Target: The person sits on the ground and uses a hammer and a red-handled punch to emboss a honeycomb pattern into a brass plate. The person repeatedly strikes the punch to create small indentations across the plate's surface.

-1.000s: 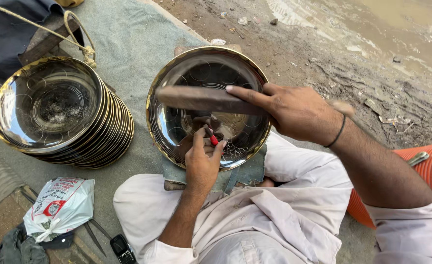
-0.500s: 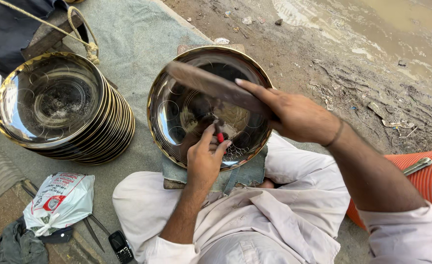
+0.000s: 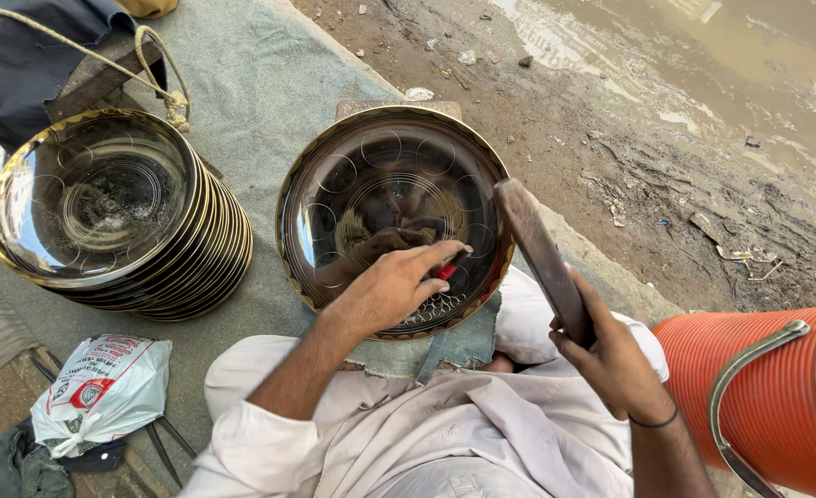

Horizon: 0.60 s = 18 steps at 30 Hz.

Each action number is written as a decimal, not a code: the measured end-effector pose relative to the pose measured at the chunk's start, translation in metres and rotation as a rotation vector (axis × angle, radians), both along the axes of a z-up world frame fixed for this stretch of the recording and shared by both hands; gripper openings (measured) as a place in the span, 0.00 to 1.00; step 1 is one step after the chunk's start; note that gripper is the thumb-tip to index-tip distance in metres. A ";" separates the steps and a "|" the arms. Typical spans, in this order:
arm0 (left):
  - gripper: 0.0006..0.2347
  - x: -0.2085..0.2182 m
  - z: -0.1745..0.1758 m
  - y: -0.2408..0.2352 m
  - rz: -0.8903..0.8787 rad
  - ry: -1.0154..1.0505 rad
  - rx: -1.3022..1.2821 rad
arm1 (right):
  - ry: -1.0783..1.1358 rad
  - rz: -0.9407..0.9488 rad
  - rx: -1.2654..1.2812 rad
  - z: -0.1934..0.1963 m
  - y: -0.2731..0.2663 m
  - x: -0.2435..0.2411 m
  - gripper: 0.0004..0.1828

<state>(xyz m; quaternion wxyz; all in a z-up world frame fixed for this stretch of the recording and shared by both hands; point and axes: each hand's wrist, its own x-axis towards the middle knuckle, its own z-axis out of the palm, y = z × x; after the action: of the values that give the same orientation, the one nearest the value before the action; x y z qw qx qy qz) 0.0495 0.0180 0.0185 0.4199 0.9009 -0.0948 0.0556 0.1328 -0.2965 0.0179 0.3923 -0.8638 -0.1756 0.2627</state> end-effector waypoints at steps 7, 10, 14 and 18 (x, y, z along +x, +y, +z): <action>0.23 0.018 0.008 -0.004 -0.210 0.246 0.271 | -0.020 -0.160 0.294 -0.034 0.003 -0.029 0.53; 0.21 0.020 0.012 -0.007 -0.251 0.250 0.322 | -0.175 -0.221 0.426 -0.057 0.012 -0.042 0.50; 0.21 0.016 0.014 -0.008 -0.239 0.199 0.313 | -0.474 -0.059 -0.004 -0.066 0.009 -0.034 0.50; 0.21 0.004 0.010 -0.008 -0.067 0.250 0.240 | -0.467 0.040 0.186 -0.042 0.013 -0.003 0.48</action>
<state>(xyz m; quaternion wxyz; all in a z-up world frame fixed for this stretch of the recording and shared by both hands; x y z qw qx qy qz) 0.0539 0.0101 0.0288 0.3197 0.9407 -0.0779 -0.0828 0.1300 -0.2833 -0.0244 0.4135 -0.8577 -0.3020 0.0465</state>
